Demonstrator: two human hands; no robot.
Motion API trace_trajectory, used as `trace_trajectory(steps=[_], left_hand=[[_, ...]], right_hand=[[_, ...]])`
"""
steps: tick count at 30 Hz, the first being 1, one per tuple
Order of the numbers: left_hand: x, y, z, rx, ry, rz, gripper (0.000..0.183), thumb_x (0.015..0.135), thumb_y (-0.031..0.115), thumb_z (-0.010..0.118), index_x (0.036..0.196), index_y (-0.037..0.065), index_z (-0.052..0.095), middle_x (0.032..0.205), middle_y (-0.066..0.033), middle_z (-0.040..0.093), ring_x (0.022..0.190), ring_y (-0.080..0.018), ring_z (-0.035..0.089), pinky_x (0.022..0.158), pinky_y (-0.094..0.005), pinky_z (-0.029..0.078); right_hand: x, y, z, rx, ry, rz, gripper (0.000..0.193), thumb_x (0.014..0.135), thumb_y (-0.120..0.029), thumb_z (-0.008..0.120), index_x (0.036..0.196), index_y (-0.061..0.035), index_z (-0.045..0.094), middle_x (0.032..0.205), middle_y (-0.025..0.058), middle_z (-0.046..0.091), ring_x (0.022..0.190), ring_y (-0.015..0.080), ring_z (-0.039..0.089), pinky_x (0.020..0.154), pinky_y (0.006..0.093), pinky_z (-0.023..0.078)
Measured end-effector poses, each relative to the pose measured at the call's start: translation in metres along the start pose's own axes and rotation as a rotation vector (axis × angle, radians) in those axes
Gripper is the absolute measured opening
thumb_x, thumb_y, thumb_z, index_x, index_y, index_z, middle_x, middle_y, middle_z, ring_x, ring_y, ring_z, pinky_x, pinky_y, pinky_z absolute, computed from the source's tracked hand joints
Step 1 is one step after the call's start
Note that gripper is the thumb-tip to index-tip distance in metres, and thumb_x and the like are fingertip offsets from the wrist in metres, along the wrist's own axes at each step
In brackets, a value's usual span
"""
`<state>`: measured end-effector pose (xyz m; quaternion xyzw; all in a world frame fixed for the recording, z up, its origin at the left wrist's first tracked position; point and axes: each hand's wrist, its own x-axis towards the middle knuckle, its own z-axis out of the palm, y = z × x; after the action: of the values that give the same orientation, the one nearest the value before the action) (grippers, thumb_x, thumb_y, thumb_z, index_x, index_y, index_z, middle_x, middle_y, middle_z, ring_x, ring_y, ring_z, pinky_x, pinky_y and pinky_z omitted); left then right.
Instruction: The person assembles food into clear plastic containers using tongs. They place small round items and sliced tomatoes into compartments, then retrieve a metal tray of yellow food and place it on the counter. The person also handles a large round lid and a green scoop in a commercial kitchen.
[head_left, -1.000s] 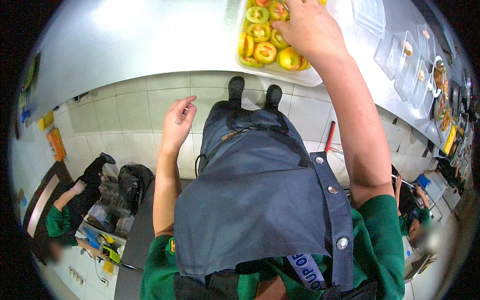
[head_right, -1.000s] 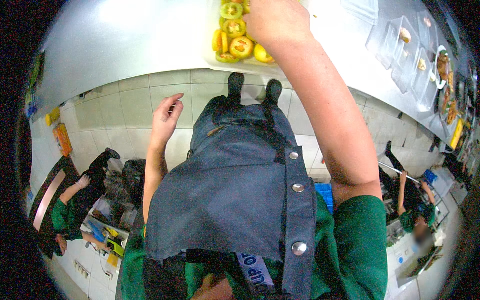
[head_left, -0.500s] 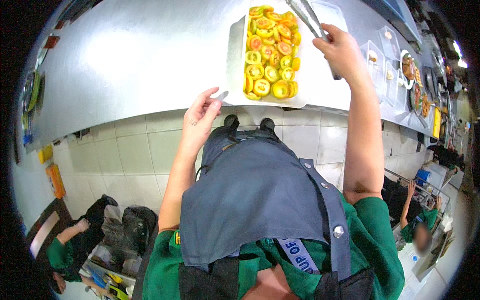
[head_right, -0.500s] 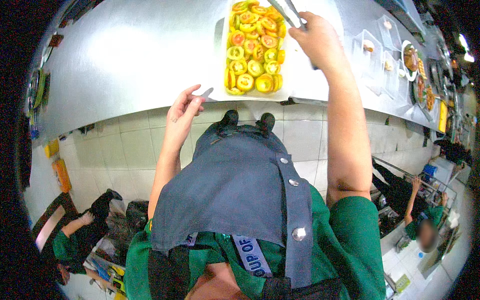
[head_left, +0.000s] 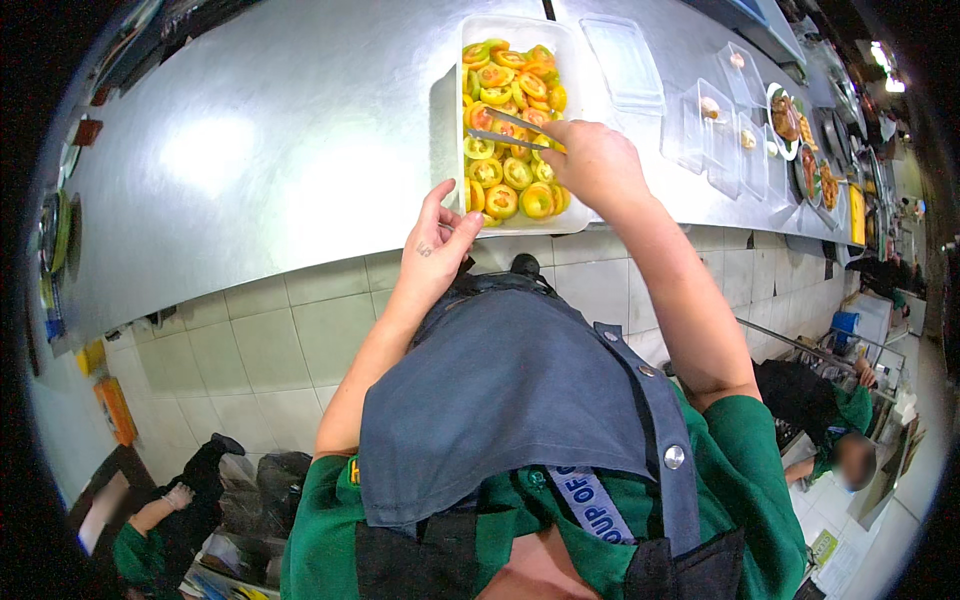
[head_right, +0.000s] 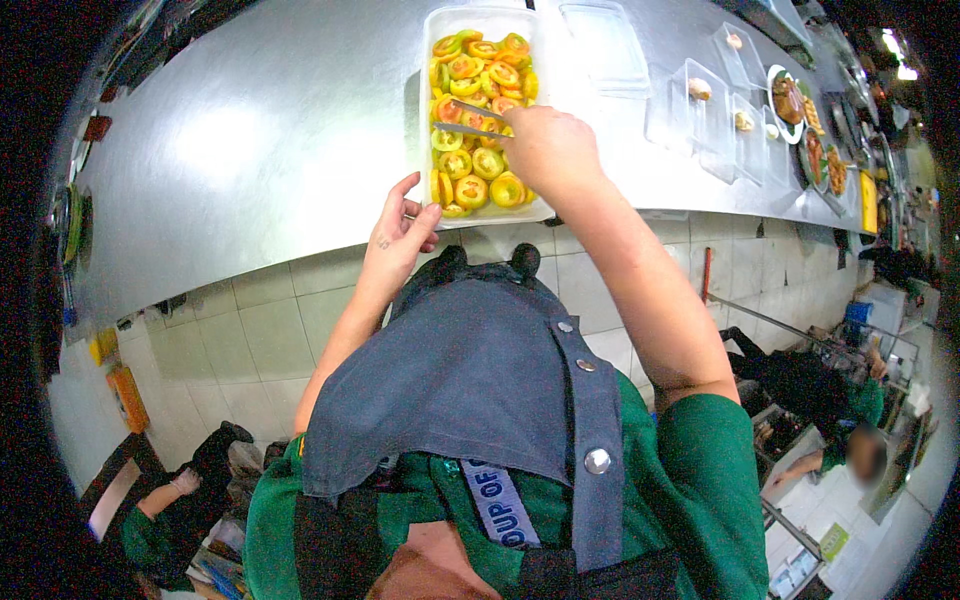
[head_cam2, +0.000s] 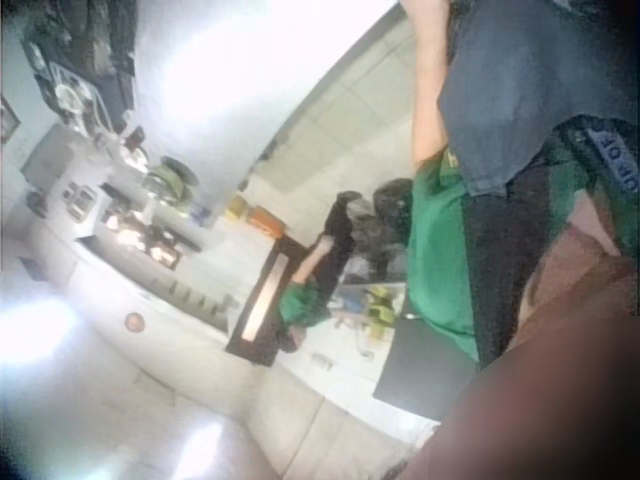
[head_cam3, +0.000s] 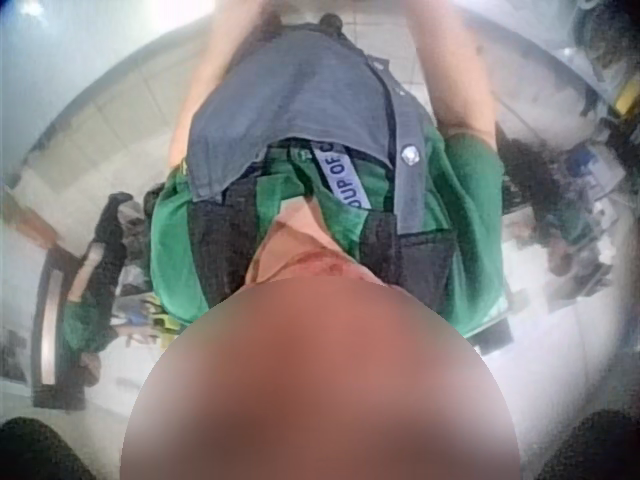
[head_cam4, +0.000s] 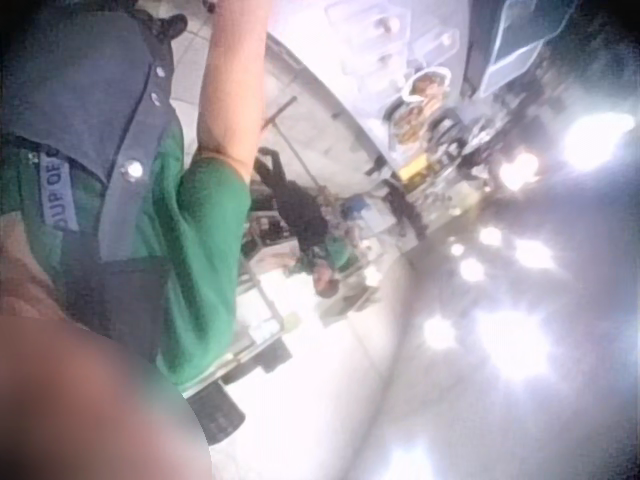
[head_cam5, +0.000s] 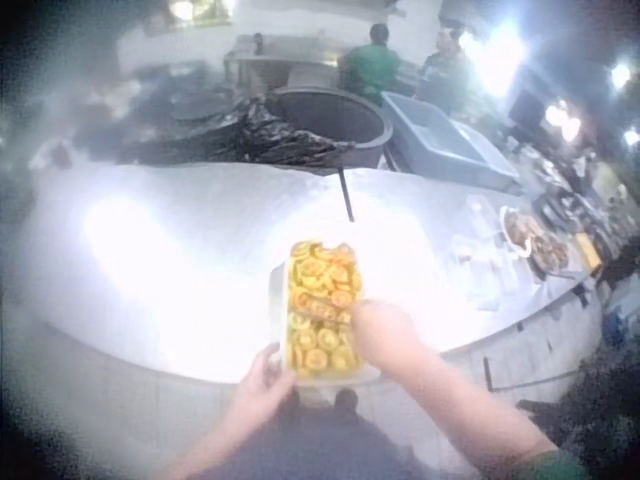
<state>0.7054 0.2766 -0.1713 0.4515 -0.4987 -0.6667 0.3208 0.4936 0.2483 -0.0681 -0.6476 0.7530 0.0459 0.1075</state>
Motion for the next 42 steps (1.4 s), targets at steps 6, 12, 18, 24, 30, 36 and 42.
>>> trace_trajectory(steps=[6,12,18,24,30,36,42], left_hand=[[0.003,0.004,-0.002,0.017,-0.086,-0.078,0.063,0.093,0.028,0.062,0.144,0.004,0.032,0.094,-0.0060,0.051,0.074,-0.0127,0.055,0.065,-0.0255,0.049],[0.011,0.014,0.007,-0.059,-0.020,-0.272,0.075,0.088,0.039,0.066,0.143,0.003,0.031,0.112,-0.0129,0.047,0.093,-0.0206,0.058,0.065,-0.0297,0.055],[0.031,0.010,0.014,-0.026,-0.087,-0.328,0.068,0.085,0.024,0.057,0.145,0.013,0.028,0.131,-0.0135,0.044,0.110,-0.0277,0.054,0.073,-0.0368,0.056],[0.029,0.017,0.021,-0.288,-0.175,-0.345,0.070,0.081,0.004,0.045,0.148,0.008,0.021,0.139,-0.0144,0.043,0.117,-0.0321,0.055,0.088,-0.0452,0.055],[0.019,0.038,0.031,-0.423,-0.168,-0.351,0.077,0.078,0.000,0.042,0.150,0.011,0.017,0.145,-0.0165,0.036,0.128,-0.0351,0.047,0.096,-0.0472,0.051],[0.012,0.046,0.038,-0.464,-0.142,-0.366,0.081,0.078,0.000,0.041,0.153,0.013,0.011,0.149,-0.0171,0.031,0.128,-0.0356,0.046,0.097,-0.0469,0.051],[0.002,0.053,0.055,-0.545,-0.073,-0.312,0.081,0.078,0.001,0.039,0.153,0.013,0.012,0.149,-0.0180,0.029,0.127,-0.0369,0.047,0.095,-0.0468,0.052]], right_hand=[[0.001,-0.001,0.014,-0.057,0.084,0.020,0.025,0.086,-0.021,0.059,0.108,-0.0135,0.067,0.091,0.0139,0.067,0.085,0.0322,0.067,0.075,0.0451,0.053],[-0.003,0.013,0.006,-0.055,0.114,0.028,0.020,0.080,-0.011,0.056,0.095,-0.0117,0.069,0.084,0.0130,0.068,0.080,0.0323,0.068,0.070,0.0449,0.054],[-0.002,0.026,0.006,0.007,0.085,0.083,0.022,0.078,-0.012,0.058,0.096,-0.0136,0.071,0.083,0.0140,0.069,0.079,0.0320,0.068,0.070,0.0449,0.054],[-0.012,0.050,0.007,0.385,0.190,0.110,0.025,0.081,-0.018,0.062,0.103,-0.0129,0.073,0.078,0.0151,0.070,0.070,0.0289,0.067,0.067,0.0406,0.052],[-0.040,0.092,-0.008,1.110,0.004,0.229,0.027,0.084,-0.013,0.065,0.107,0.0017,0.069,0.064,0.0045,0.062,0.051,0.0081,0.052,0.046,0.0252,0.042],[-0.080,0.148,-0.020,1.390,0.173,0.335,0.030,0.086,-0.017,0.066,0.109,0.0021,0.067,0.065,0.0013,0.060,0.049,0.0065,0.050,0.043,0.0223,0.040],[-0.072,0.245,-0.020,1.204,0.328,0.552,0.030,0.086,-0.016,0.065,0.110,0.0023,0.066,0.065,0.0022,0.060,0.048,0.0067,0.050,0.042,0.0228,0.039]])
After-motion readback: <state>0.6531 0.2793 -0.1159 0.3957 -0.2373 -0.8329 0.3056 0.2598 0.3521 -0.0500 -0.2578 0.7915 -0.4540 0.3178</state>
